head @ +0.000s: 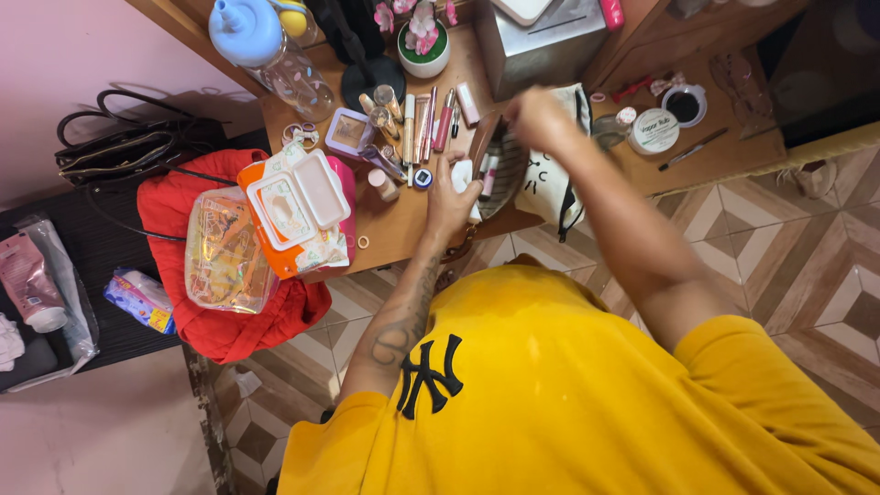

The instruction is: The person stands at a vanity table and wipes cosmetic tubes and bottles with a tissue, then places the cleaned items one at a time into a small brown pouch. They wipe the pouch, place it into a larger white zippered pouch, and zip the pouch closed.

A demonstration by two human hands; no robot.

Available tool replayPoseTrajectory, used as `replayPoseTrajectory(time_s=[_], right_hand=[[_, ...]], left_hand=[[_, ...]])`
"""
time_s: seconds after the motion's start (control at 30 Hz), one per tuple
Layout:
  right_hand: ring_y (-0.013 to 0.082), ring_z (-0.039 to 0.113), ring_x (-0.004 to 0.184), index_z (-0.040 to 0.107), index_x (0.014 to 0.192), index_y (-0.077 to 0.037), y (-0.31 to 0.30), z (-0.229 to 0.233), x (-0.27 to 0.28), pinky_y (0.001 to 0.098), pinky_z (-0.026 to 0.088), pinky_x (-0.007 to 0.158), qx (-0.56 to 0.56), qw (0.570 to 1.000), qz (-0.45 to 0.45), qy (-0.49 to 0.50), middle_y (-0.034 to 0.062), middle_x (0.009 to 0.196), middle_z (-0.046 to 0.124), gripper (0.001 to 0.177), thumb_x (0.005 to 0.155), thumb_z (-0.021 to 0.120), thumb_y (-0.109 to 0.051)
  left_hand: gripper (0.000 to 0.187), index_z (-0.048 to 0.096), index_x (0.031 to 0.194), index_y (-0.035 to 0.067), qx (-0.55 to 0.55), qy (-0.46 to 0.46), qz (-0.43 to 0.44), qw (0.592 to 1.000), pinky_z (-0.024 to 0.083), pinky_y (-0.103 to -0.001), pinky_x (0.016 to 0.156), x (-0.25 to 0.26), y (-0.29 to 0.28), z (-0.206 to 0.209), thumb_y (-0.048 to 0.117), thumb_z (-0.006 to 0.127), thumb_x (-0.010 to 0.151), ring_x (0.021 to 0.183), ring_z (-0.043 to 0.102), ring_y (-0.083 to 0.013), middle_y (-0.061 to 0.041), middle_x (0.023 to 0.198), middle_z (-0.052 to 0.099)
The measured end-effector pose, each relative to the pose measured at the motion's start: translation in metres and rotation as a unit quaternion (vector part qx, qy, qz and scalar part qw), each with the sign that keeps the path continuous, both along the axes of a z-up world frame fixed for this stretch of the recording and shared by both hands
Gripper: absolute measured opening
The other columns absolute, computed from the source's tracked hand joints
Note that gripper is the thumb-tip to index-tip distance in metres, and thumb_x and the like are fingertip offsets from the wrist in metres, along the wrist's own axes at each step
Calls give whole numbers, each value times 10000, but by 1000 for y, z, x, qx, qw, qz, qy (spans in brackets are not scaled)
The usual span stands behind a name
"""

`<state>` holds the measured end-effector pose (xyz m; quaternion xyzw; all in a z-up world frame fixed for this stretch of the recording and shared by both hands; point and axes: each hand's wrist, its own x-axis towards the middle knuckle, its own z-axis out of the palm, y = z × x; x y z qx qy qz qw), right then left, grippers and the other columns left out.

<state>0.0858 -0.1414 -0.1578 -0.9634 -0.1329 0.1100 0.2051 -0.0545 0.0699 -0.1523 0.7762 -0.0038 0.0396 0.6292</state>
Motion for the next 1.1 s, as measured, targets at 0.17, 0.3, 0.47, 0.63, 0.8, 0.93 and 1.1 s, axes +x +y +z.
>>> replayPoseTrajectory(time_s=[0.17, 0.3, 0.47, 0.63, 0.8, 0.93, 1.1], right_hand=[[494, 540, 1188, 652, 1330, -2, -63, 49, 52, 642, 341, 1048, 91, 926, -73, -360, 301, 1309, 559, 496, 843, 612, 80], [509, 434, 1190, 639, 1321, -14, -57, 43, 71, 607, 380, 998, 78, 944, -145, -285, 320, 1377, 462, 499, 845, 544, 102], [416, 520, 1182, 698, 1234, -66, -52, 40, 59, 541, 433, 1029, 90, 946, -144, -276, 204, 1284, 564, 485, 827, 542, 147], [229, 652, 1101, 573, 1330, -36, -61, 61, 3, 368, 594, 939, 438, 881, -72, -164, 122, 1247, 596, 477, 889, 680, 111], [183, 670, 1024, 555, 1350, -17, -34, 68, -66, 324, 604, 939, 659, 740, -101, 88, 77, 1165, 623, 500, 888, 728, 63], [146, 670, 1063, 607, 1338, 6, -11, 71, -94, 305, 572, 953, 729, 647, -125, 188, 75, 1199, 659, 381, 963, 669, 43], [141, 681, 1072, 631, 1276, -3, -8, 82, -108, 307, 555, 944, 749, 623, -103, 202, 69, 1186, 691, 265, 1015, 665, -36]], left_hand=[[506, 549, 1277, 47, 11, 21, -9, 1000, 560, -366, 860, -13, -17, 9, 187, 754, 837, 963, 705, -269, -165, 1087, 698], [505, 560, 1300, 54, 81, -25, -23, 996, 542, -414, 930, -12, -33, 12, 230, 755, 870, 1079, 688, -343, -188, 1197, 677], [507, 556, 1340, 47, 156, -125, -32, 979, 487, -465, 1045, -23, -48, 3, 279, 742, 929, 1258, 582, -430, -252, 1396, 549], [441, 547, 1340, 48, -130, 152, 7, 980, 593, -510, 835, -14, -58, -5, 314, 559, 989, 1024, 677, -404, -214, 1296, 534], [409, 506, 1427, -7, -180, -48, 163, 969, 491, -399, 1055, 51, -54, 17, 261, 494, 1119, 1217, 602, -291, -211, 1349, 582], [463, 424, 1519, 63, -128, -201, 97, 966, 431, -382, 1156, 64, -83, 65, 287, 472, 1117, 1358, 482, -246, -162, 1503, 447], [311, 695, 1047, 36, 202, -245, 16, 948, 480, -417, 1014, 46, -87, 111, 312, 552, 1064, 1160, 586, -338, -155, 1167, 642]])
